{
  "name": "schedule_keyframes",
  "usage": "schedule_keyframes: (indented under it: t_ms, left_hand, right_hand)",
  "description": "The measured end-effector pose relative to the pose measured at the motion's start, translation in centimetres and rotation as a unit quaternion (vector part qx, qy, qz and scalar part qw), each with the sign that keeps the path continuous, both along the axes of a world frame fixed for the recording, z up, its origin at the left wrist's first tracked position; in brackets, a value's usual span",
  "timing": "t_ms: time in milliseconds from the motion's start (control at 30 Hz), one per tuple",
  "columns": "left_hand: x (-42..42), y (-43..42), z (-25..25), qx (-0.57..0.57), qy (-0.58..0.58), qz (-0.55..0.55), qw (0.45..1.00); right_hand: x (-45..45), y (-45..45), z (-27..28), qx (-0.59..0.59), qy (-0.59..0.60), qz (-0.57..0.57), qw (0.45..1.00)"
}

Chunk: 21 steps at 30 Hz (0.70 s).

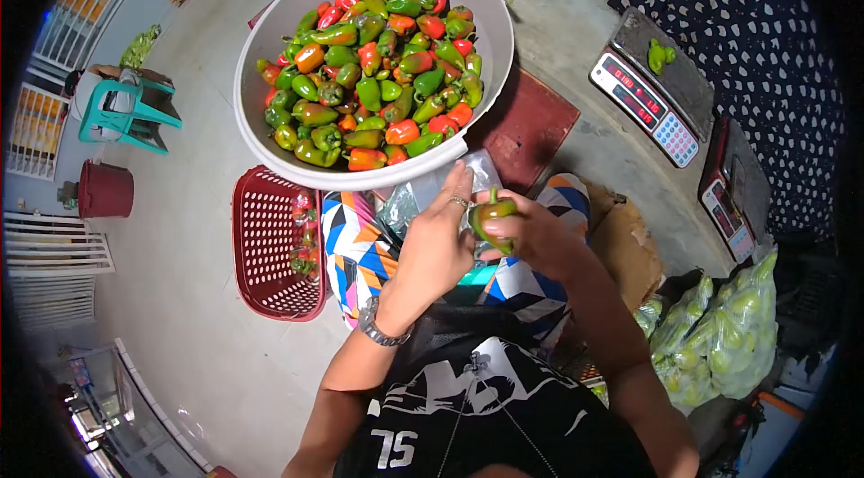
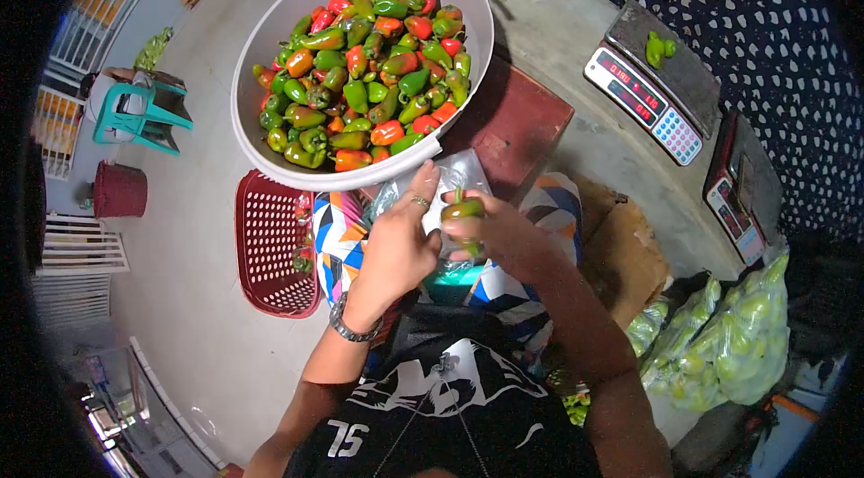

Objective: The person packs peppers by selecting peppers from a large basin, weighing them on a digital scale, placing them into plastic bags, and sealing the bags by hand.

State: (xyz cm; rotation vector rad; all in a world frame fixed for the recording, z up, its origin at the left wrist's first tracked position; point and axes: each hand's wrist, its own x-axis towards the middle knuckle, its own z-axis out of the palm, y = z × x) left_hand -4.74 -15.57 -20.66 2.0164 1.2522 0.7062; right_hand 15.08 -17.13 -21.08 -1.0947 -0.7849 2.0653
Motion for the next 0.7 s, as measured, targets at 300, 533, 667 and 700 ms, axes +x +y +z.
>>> schedule_keyframes:
  t_ms: [300, 533, 667, 700]
  left_hand:
    - [-2.4, 0.6, 4.3, 0.028, 0.023, -0.077, 0.996]
    - [-3.1, 0.0, 7.6, 0.032, 0.074, -0.160, 0.984]
    - [-4.0, -0.5, 6.9, 0.021, 0.060, -0.184, 0.981]
    - [-4.2, -0.6, 6.9, -0.002, 0.067, -0.194, 0.979]
  right_hand:
    - [-0.1, -2.5, 8.5, 0.389, -0.627, 0.195, 0.646]
    - [-0.4, -3.8, 11.6, 0.403, -0.615, 0.279, 0.617]
    - [-1.6, -3.4, 14.0, 0.409, -0.602, 0.282, 0.625]
    - [-1.6, -3.2, 13.7, 0.403, -0.590, 0.319, 0.624]
